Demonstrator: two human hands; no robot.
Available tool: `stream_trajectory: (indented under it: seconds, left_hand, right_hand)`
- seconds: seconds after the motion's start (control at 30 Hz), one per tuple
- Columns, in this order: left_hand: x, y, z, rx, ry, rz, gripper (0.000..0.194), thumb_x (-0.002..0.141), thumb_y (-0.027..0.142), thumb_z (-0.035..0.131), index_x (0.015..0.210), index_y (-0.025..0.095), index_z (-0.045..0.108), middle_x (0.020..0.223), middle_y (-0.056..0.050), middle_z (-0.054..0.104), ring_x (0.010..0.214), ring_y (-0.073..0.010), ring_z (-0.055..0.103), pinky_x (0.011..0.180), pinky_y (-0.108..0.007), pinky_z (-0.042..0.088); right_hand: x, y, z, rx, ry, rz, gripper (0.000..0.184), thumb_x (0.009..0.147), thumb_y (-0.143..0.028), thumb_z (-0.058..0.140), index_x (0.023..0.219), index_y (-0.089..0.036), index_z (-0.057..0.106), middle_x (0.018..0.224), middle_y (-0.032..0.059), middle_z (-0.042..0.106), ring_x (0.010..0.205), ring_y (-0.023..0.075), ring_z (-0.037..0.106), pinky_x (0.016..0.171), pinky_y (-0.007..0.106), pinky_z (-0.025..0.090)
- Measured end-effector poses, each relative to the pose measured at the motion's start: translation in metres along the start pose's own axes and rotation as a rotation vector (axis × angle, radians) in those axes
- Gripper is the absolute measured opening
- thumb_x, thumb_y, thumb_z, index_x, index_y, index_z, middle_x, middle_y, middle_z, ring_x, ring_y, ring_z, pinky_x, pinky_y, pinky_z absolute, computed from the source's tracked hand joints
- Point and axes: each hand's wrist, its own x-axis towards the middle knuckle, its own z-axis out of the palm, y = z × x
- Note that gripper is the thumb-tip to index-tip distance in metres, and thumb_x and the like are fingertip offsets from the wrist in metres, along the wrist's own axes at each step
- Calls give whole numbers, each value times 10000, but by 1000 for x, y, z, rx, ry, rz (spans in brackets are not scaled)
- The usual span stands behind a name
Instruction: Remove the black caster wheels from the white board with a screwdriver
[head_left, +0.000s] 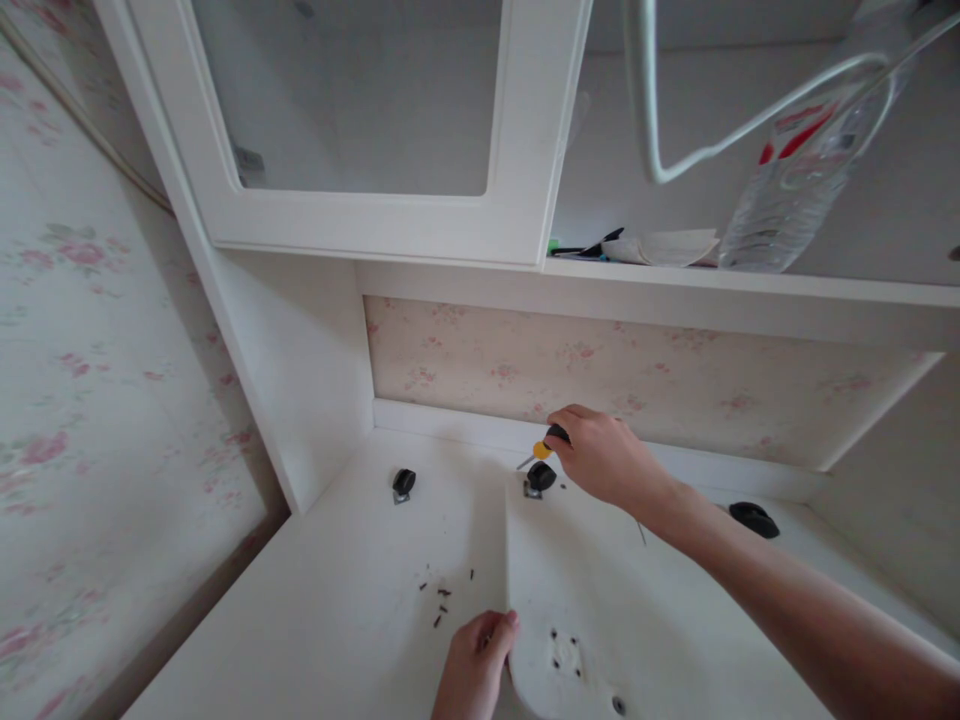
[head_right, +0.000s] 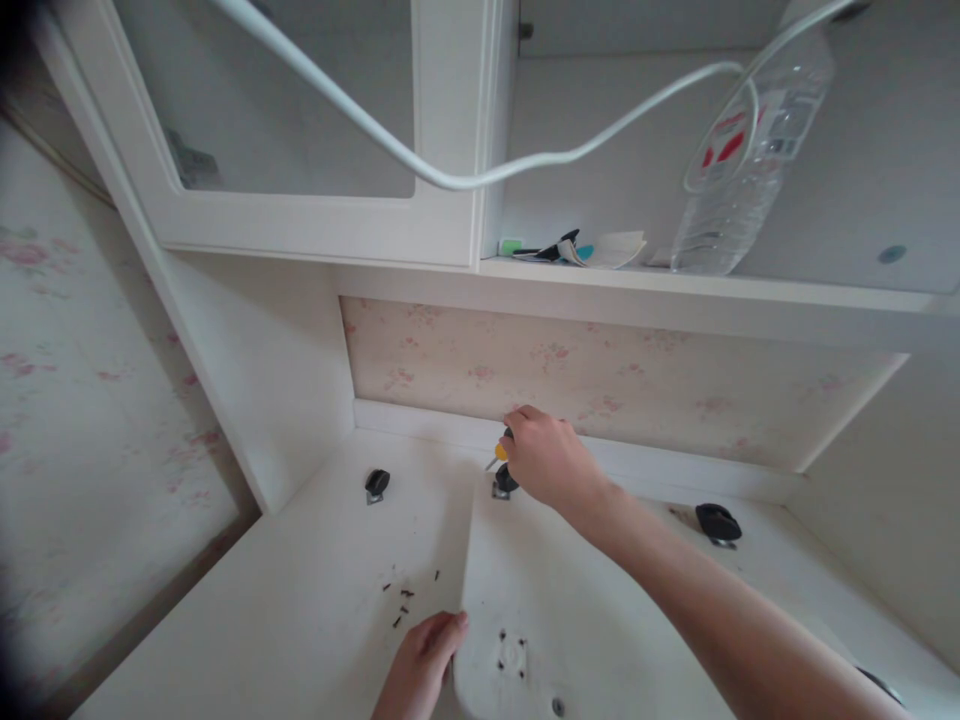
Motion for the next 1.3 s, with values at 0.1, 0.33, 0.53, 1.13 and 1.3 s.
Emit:
stream_trajectory:
  seconds: [0.1, 0.33, 0.53, 1.13, 1.3]
  left_hand:
    - [-2, 1, 2, 5, 17, -7, 644, 715, 873, 413, 623, 237, 369, 636, 30, 302, 657, -161, 315, 639, -327, 264]
    - [-4, 2, 1, -9, 15, -7, 653, 725, 880, 407, 621, 241, 322, 629, 43, 256, 646, -153, 282, 626, -323, 240]
    - [-4, 1, 2, -13, 16, 0, 654, 723, 880, 409, 618, 240, 324, 631, 42, 261, 655, -155, 287, 634, -321, 235]
    - [-21, 15, 0, -59, 21, -53, 509, 848, 686, 477, 640, 239, 352, 585, 56, 320, 597, -134, 311, 601, -292, 265]
    - [-22, 16, -1, -71, 2, -61, 485, 854, 650, 494, 638, 235, 366, 577, 63, 321, 575, -126, 309, 578, -284, 260]
  right_hand:
    - [4, -5, -1, -64, -75, -55, 248, 943, -205, 466, 1015, -144, 696, 1057, 121, 697, 898, 233, 681, 717, 314, 472]
    - [9, -17, 2, -139, -133, -101, 208, 918, -167, 503, 979, -128, 698, 1043, 141, 700, 887, 257, 695, 700, 330, 495]
    - [13, -22, 0, -162, -133, -131, 216, 918, -155, 498, 975, -117, 703, 1034, 152, 698, 857, 247, 698, 688, 323, 504]
    - [30, -45, 1, -259, -263, -240, 251, 863, -161, 553, 1011, -70, 735, 1006, 232, 715, 933, 337, 688, 757, 413, 519]
    - [46, -49, 4, -286, -274, -173, 394, 1000, -329, 420, 1064, -95, 731, 1035, 227, 712, 964, 303, 674, 775, 391, 509]
